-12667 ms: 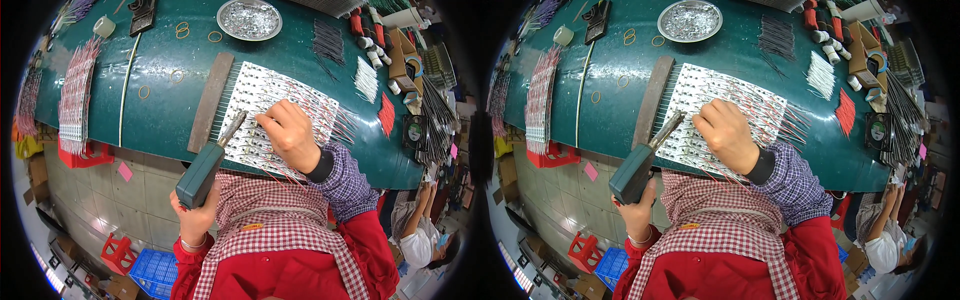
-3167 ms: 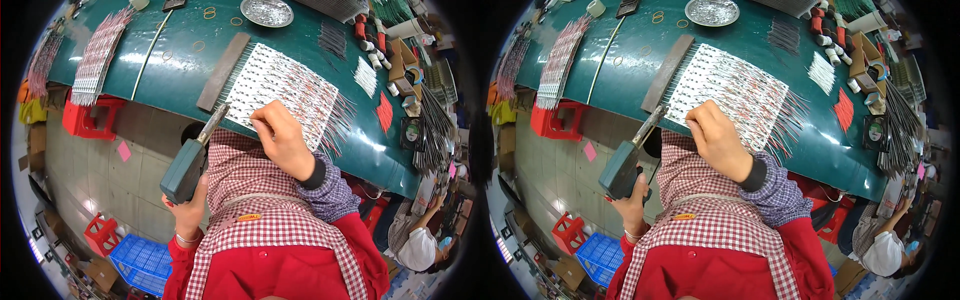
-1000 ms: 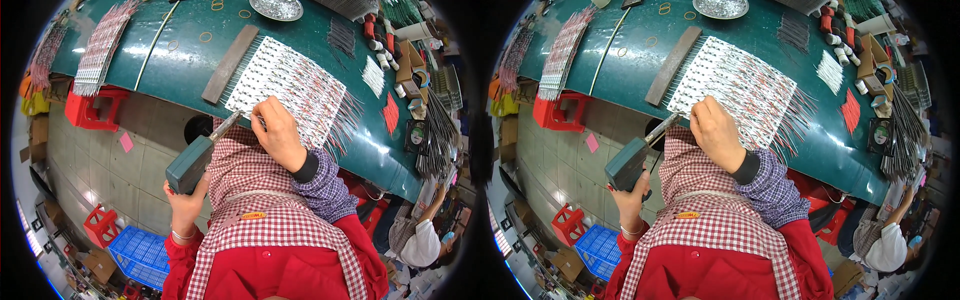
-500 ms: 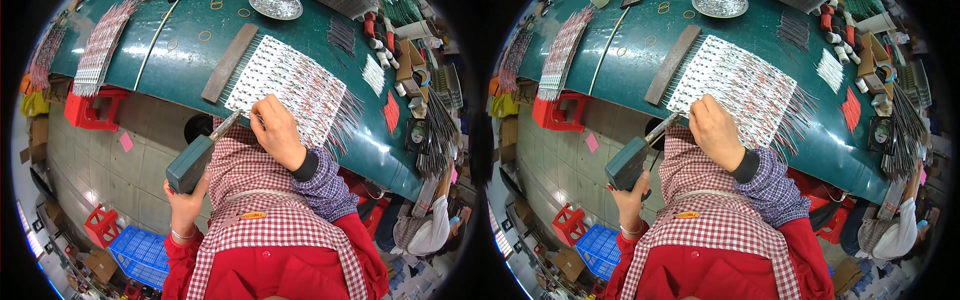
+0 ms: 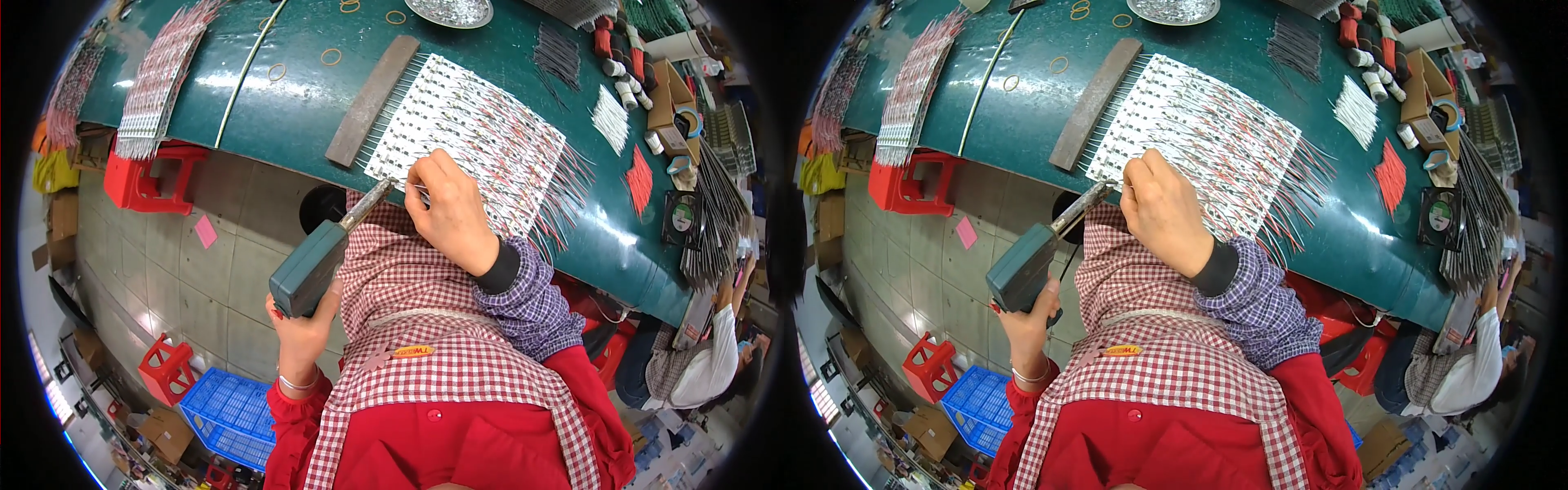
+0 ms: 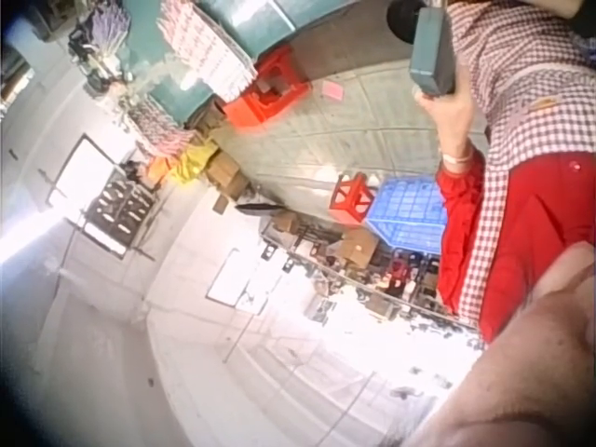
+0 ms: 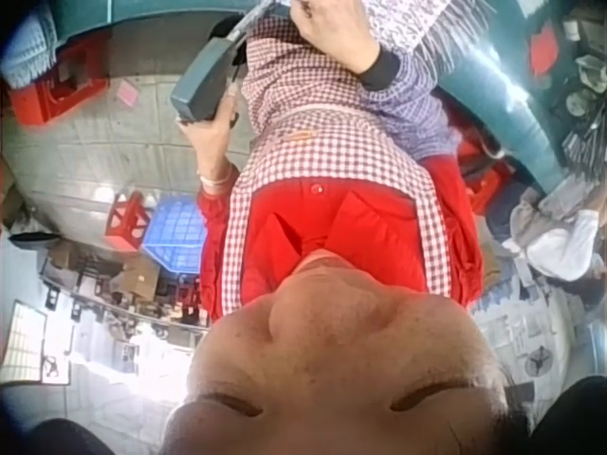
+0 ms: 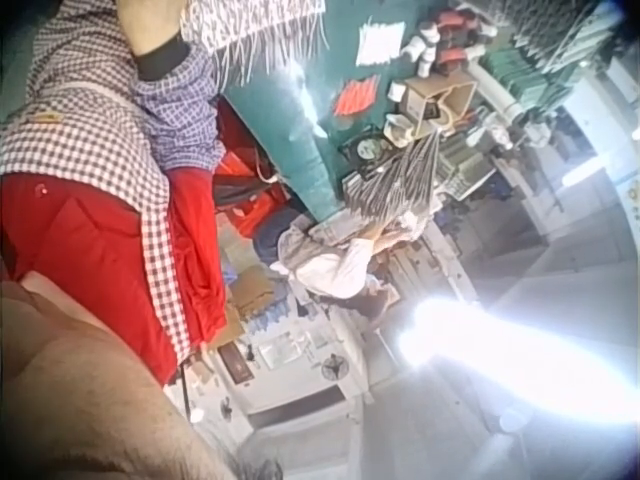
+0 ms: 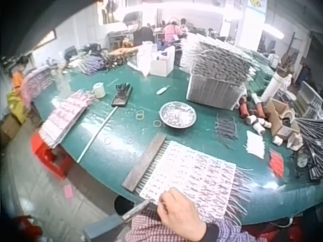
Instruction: The person solders wire connections onto an LED board using a handheld soldering tool, stacks the completed board, and takes a new board from a stack to insert and solder additional wires.
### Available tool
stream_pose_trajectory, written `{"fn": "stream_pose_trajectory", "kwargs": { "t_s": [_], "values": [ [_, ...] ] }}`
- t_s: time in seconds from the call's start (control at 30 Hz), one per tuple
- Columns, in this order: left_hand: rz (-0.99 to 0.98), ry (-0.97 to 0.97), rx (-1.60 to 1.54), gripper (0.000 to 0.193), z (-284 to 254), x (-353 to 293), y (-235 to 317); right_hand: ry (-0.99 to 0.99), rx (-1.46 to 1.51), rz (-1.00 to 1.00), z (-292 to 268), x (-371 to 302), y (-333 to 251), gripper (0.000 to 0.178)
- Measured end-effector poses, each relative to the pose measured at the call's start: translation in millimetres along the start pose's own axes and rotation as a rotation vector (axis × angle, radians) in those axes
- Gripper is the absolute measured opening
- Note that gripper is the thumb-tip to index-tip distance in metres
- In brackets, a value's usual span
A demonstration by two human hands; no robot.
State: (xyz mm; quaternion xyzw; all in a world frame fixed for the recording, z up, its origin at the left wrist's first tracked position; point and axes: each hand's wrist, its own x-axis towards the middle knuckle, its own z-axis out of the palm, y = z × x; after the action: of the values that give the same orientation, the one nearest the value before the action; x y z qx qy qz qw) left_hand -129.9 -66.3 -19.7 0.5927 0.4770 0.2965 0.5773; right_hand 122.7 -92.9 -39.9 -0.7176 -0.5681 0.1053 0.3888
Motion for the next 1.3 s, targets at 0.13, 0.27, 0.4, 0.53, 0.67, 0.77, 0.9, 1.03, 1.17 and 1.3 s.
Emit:
{"fn": "stream_pose_trajectory", "kwargs": {
  "t_s": [0.13,0.27,0.4,0.53,0.67,0.77,0.9,1.03,1.17,1.3],
  "values": [
    [0.031,0.003,0.035,0.022,-0.9,0.9,-3.0,0.016,0.003,0.004,1.9,1.6,0.1,0.012],
    [0.034,0.047,0.034,0.022,-4.1,0.5,-2.1,0.022,-0.005,0.017,2.9,2.6,-0.4,0.012],
    [0.147,0.109,0.022,0.022,-2.8,11.1,7.6,0.007,-0.007,0.031,1.7,3.0,-1.0,0.012],
    [0.419,0.114,0.133,0.029,7.4,43.9,20.1,0.006,0.003,0.048,2.0,2.7,-2.8,0.010],
    [0.610,0.340,0.145,0.032,26.5,76.6,49.0,0.047,0.020,0.042,1.5,2.6,-5.1,0.008],
    [0.863,0.330,0.026,0.030,47.2,104.6,82.6,0.061,0.042,0.065,1.5,1.0,-5.7,0.010],
    [0.496,0.153,0.140,0.024,75.3,176.2,103.5,0.036,0.038,0.140,7.3,-0.6,-5.8,0.009],
    [0.234,0.182,-0.016,0.021,85.5,197.4,82.3,0.054,0.043,0.094,8.3,-1.7,-4.5,0.013],
    [0.333,0.157,-0.116,0.028,82.0,167.5,69.5,-0.051,0.040,0.089,-0.8,-0.4,-7.0,0.019],
    [0.339,0.186,-0.136,0.032,84.0,140.0,75.2,-0.104,0.212,-0.019,-35.4,-4.3,1.0,0.015]
  ]
}}
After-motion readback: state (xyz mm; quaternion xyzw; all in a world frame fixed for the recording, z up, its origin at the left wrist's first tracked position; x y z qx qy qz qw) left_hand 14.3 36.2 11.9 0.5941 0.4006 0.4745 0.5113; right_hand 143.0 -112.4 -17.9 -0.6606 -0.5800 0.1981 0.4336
